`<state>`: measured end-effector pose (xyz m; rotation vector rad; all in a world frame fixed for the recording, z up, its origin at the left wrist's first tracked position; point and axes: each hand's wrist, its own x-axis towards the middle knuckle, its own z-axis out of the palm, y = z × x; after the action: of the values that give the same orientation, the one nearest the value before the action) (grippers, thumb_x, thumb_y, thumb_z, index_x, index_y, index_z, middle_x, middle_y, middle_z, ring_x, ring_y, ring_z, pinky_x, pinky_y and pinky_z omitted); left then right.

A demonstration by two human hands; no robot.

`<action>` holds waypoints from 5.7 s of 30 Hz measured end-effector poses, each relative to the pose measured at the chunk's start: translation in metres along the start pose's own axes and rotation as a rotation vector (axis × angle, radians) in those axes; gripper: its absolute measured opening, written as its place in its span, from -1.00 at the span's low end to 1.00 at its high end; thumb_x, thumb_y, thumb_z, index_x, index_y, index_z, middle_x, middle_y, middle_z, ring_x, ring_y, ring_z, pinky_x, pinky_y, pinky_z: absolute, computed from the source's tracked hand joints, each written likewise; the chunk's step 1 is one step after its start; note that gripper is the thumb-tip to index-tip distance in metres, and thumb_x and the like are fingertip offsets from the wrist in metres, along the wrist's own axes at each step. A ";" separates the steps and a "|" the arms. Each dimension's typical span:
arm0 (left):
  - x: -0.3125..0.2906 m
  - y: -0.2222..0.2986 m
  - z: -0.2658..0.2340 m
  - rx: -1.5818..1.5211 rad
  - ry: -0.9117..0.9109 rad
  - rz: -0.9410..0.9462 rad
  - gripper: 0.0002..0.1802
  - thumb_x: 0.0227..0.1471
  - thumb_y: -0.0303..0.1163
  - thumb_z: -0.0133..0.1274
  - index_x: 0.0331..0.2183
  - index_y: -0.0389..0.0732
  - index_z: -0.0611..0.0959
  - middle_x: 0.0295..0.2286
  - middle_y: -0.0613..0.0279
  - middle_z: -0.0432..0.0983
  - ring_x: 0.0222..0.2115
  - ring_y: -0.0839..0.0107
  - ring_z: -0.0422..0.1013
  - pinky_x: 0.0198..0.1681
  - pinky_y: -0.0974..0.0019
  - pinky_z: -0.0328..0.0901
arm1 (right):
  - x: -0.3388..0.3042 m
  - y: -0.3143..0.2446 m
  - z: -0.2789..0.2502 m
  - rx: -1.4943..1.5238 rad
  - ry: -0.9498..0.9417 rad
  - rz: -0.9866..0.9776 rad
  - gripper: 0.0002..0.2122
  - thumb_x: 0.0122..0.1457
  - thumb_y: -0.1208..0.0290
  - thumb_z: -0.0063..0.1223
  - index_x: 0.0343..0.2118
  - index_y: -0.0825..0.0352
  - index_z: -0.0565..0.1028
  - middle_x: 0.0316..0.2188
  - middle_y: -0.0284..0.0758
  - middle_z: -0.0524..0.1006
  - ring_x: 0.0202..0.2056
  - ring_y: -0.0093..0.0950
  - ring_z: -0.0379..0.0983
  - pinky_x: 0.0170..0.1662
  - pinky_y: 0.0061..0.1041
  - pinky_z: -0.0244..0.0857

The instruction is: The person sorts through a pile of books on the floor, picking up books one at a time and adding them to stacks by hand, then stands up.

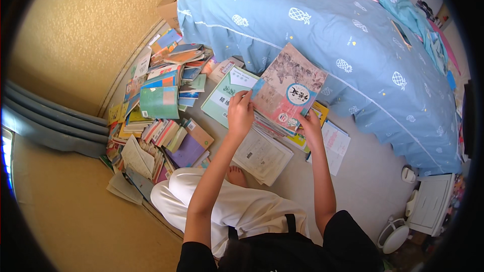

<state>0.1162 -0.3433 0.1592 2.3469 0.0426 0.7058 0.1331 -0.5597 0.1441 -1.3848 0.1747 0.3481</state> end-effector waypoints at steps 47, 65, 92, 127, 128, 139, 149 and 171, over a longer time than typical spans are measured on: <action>-0.066 -0.082 -0.062 -0.422 -0.217 -0.402 -0.75 -0.05 -0.49 -0.05 -0.25 -0.31 0.52 -0.35 0.07 0.50 -0.33 0.32 0.42 -0.24 0.36 0.28 | -0.059 0.053 0.059 -0.520 -0.144 -0.532 -0.79 0.12 0.53 -0.16 -0.18 0.39 0.40 -0.72 -0.41 0.31 -0.67 -0.67 0.20 -0.58 -0.65 0.12; -0.133 -0.219 -0.186 -0.693 0.130 -0.771 -0.76 -0.08 -0.44 -0.04 -0.32 -0.36 0.52 -0.44 0.20 0.47 -0.41 0.48 0.36 -0.31 0.45 0.24 | -0.021 0.153 0.269 -0.687 -0.753 -0.404 -0.83 0.11 0.43 -0.14 -0.29 0.36 0.44 -0.63 -0.25 0.47 -0.58 -0.45 0.43 -0.51 -0.52 0.24; -0.078 -0.446 -0.143 -0.962 0.297 -1.224 -0.19 0.04 0.17 -0.33 0.08 -0.33 0.14 0.10 0.05 0.03 0.12 0.13 -0.04 0.08 0.01 -0.07 | 0.188 0.295 0.476 -0.877 -0.369 -0.417 -0.58 0.04 0.26 -0.03 -0.09 0.41 0.26 -0.28 -0.07 0.40 -0.24 -0.15 0.35 -0.20 -0.29 0.23; -0.084 -0.450 -0.147 -1.047 0.446 -1.158 -0.21 0.04 0.16 -0.29 0.11 -0.24 0.09 0.10 0.02 -0.01 0.08 0.10 0.04 0.03 0.04 0.01 | 0.142 0.305 0.470 -0.229 -0.379 -0.336 -0.76 0.02 0.59 0.00 -0.22 0.47 0.34 -0.26 -0.21 0.38 -0.29 -0.50 0.38 -0.25 -0.55 0.26; -0.089 -0.453 -0.153 -1.001 0.471 -1.151 -0.21 0.04 0.16 -0.30 0.11 -0.24 0.09 0.11 0.00 -0.02 0.07 0.08 0.05 0.03 0.02 0.01 | 0.128 0.300 0.472 -0.255 -0.443 -0.329 -0.78 0.04 0.61 -0.03 -0.22 0.48 0.32 -0.28 -0.20 0.42 -0.31 -0.52 0.40 -0.27 -0.56 0.28; -0.086 -0.412 -0.198 -1.123 0.404 -1.222 0.07 -0.15 0.42 -0.35 0.16 -0.16 -0.16 0.13 -0.18 -0.26 0.10 -0.14 -0.09 0.05 -0.17 -0.09 | 0.075 0.261 0.448 -0.742 -0.560 -0.549 -0.89 0.04 0.49 -0.03 -0.38 0.35 0.35 -0.49 -0.09 0.47 -0.45 -0.19 0.43 -0.45 -0.37 0.28; -0.095 -0.378 -0.249 -1.266 0.341 -1.216 0.00 -0.20 0.44 -0.27 0.03 -0.21 0.16 0.01 -0.12 0.07 0.00 0.01 0.10 -0.01 -0.08 0.05 | 0.044 0.231 0.437 -0.882 -0.744 -1.081 -0.81 -0.05 0.64 -0.08 -0.32 0.37 0.43 -0.39 -0.22 0.51 -0.36 -0.32 0.46 -0.35 -0.41 0.36; -0.179 -0.391 -0.278 -1.160 0.297 -1.195 -0.79 -0.10 -0.54 -0.05 -0.32 -0.37 0.49 -0.37 0.07 0.47 -0.40 0.28 0.44 -0.32 0.29 0.37 | 0.039 0.288 0.410 -0.625 -0.754 -0.401 -0.60 0.08 0.23 -0.01 -0.08 0.37 0.32 -0.19 -0.21 0.42 -0.13 -0.36 0.35 -0.10 -0.46 0.24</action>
<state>-0.1148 0.0863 0.0055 0.8057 0.8334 0.2713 0.0380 -0.1110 -0.0611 -1.7502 -0.8885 0.5891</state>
